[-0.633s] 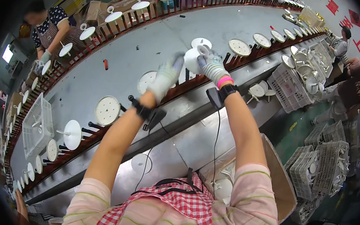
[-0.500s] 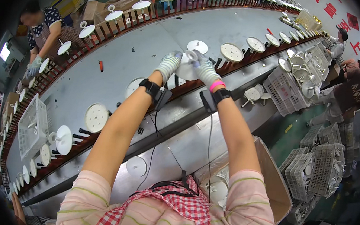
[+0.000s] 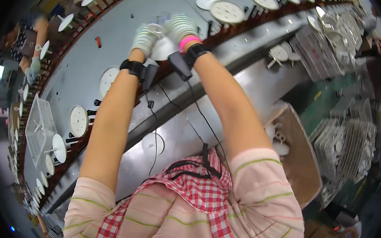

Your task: The person takes white ceramic lids from a rotating conveyor belt and places them into a cardboard box on the floor.

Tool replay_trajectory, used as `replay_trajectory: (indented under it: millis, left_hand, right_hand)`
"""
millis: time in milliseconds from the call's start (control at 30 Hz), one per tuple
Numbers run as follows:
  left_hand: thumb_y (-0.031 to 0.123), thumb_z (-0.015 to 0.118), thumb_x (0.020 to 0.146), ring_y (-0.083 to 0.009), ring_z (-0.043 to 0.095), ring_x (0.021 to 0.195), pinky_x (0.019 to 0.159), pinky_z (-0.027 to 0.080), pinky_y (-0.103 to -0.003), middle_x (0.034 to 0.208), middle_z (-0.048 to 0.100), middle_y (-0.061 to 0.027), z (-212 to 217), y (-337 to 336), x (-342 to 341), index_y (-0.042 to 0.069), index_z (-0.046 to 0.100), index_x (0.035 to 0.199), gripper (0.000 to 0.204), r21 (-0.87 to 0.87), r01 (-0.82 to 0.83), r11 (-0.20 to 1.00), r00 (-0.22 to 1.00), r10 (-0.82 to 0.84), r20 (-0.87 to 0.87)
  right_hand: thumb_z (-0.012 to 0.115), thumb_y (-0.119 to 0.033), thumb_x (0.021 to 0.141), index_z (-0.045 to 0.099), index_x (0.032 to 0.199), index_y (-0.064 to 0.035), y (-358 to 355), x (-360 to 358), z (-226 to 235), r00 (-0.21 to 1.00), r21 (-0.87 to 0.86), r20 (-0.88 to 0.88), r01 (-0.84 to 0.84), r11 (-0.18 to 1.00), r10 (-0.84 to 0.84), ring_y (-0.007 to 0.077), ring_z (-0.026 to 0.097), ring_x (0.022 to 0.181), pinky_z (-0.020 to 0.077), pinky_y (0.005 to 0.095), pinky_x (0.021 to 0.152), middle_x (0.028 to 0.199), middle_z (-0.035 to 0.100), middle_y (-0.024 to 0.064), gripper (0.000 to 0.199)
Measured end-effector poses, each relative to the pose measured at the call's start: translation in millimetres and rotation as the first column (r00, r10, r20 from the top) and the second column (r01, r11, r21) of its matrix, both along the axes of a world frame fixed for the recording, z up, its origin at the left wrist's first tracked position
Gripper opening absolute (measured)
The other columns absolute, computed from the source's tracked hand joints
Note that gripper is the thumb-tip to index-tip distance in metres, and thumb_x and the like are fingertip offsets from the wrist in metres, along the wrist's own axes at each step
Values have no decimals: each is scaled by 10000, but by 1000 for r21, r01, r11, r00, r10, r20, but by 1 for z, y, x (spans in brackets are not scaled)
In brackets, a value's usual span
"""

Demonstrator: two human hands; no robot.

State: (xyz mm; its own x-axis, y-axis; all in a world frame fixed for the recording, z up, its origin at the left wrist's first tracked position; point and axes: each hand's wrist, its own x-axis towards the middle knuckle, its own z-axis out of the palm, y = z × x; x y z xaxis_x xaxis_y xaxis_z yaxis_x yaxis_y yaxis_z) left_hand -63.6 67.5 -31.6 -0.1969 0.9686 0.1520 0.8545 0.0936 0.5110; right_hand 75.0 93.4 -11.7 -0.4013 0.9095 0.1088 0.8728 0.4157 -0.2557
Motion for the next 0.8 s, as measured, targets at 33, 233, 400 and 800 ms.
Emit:
replay_trajectory:
  millis: [33,233,400,800]
  left_hand:
    - [309,603,763,-359,633,823,714,497,-425,867,667,-176,-16,1,-24,80,698,871,271,64,82,995,988,-73,-135]
    - [159,528,840,-397,607,839,743,481,-451,944,637,-188,24,-58,-32,50,633,1020,236,175,-68,982,985,39,166]
    - [71,527,827,-423,449,1167,984,365,-466,1290,468,-222,31,-199,-31,44,446,1292,473,340,201,919,909,-45,-415]
    - [66,523,844,-358,575,973,832,464,-404,1081,600,-159,-58,-277,-2,50,593,1049,217,-126,687,715,724,-663,190]
  right_hand:
    - [498,-437,845,661,1027,-69,-18,-10,3,999,-22,-3,54,998,-54,349,637,950,504,454,798,1047,643,203,442]
    - [476,-334,926,493,1246,-18,-154,55,-33,633,201,-621,-441,875,461,350,562,1040,426,386,946,1277,503,191,451]
    - [470,-284,942,624,860,-2,-267,235,-70,287,-595,-796,-204,777,-534,173,584,648,507,306,688,750,638,79,332]
    - [634,-118,728,579,1182,-139,-390,285,-226,823,-330,73,553,765,-564,374,475,1152,372,421,1007,1298,490,170,458]
